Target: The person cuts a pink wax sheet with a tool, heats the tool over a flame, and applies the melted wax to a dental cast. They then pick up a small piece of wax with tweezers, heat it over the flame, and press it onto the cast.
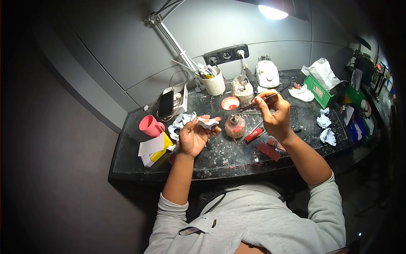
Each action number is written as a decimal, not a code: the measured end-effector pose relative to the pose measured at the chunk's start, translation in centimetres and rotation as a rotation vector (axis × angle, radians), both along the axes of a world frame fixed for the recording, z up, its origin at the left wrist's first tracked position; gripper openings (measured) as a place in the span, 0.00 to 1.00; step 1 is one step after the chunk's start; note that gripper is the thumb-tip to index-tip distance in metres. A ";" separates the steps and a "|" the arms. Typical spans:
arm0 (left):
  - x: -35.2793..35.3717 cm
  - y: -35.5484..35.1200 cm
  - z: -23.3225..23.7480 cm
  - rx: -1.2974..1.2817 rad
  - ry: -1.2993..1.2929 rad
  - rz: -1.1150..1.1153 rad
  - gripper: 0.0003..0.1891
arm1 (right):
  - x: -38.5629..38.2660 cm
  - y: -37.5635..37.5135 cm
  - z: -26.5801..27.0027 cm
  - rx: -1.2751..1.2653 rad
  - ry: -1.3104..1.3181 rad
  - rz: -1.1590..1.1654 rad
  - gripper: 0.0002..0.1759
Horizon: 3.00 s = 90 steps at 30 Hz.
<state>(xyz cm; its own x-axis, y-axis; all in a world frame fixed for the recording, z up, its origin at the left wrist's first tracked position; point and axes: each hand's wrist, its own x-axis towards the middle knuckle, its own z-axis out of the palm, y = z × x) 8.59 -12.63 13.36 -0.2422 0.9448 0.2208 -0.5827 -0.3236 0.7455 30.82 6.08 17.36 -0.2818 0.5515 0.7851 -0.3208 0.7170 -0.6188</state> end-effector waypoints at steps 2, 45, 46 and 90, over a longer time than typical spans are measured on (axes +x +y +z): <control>0.0 0.0 0.3 -0.055 0.028 0.057 0.32 | 0.1 0.0 0.1 0.018 -0.013 -0.010 0.04; 0.6 0.5 -0.5 -0.110 0.031 0.143 0.29 | -0.3 1.7 -0.2 -0.147 -0.031 0.100 0.03; 0.5 0.5 -0.6 -0.071 0.009 0.105 0.27 | -0.3 1.5 0.0 -0.170 -0.019 0.116 0.03; 3.6 0.2 1.3 -0.096 0.672 0.435 0.19 | -0.4 1.4 -0.4 -0.457 -0.075 0.553 0.05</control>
<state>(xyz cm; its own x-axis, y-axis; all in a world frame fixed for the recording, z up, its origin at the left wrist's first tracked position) 12.23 -12.45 14.63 -0.4371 0.8187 0.3722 0.1633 -0.3347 0.9281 30.41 7.50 17.00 -0.6591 0.5814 0.4771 -0.5064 0.1259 -0.8530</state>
